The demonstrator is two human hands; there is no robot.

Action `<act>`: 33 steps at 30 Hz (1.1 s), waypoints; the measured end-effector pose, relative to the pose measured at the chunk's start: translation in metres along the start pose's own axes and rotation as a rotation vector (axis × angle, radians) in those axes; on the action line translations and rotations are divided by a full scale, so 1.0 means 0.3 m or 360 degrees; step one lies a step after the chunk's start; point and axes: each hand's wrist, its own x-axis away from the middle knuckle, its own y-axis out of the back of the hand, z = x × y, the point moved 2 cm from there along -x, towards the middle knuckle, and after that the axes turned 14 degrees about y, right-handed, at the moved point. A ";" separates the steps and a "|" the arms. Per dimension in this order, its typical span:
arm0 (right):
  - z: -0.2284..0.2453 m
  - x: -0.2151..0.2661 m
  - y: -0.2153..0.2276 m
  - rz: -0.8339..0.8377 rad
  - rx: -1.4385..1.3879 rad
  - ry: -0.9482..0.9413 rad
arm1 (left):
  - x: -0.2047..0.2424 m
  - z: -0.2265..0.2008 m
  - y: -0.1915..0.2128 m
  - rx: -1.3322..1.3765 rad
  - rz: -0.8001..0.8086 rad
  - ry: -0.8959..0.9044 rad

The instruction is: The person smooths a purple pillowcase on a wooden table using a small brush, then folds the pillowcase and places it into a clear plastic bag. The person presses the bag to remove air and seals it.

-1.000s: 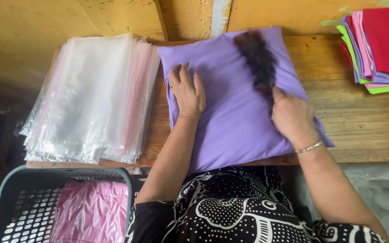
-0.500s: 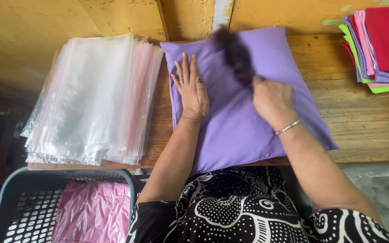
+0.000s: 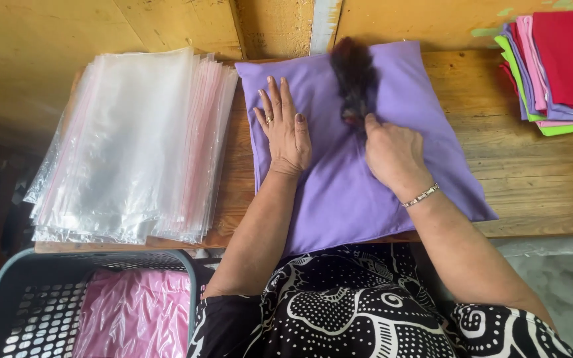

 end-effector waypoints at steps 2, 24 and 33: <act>0.133 0.059 0.017 -0.0049 -0.0040 0.0152 | -0.007 0.011 -0.012 0.0094 0.0000 0.0025; -0.133 0.274 -0.052 -0.0087 0.0147 -0.0314 | 0.003 -0.071 0.039 -0.0723 0.0432 0.0287; -0.127 0.384 -0.045 -0.0689 0.0385 -0.0200 | -0.021 -0.111 0.023 -0.0848 0.0476 0.0379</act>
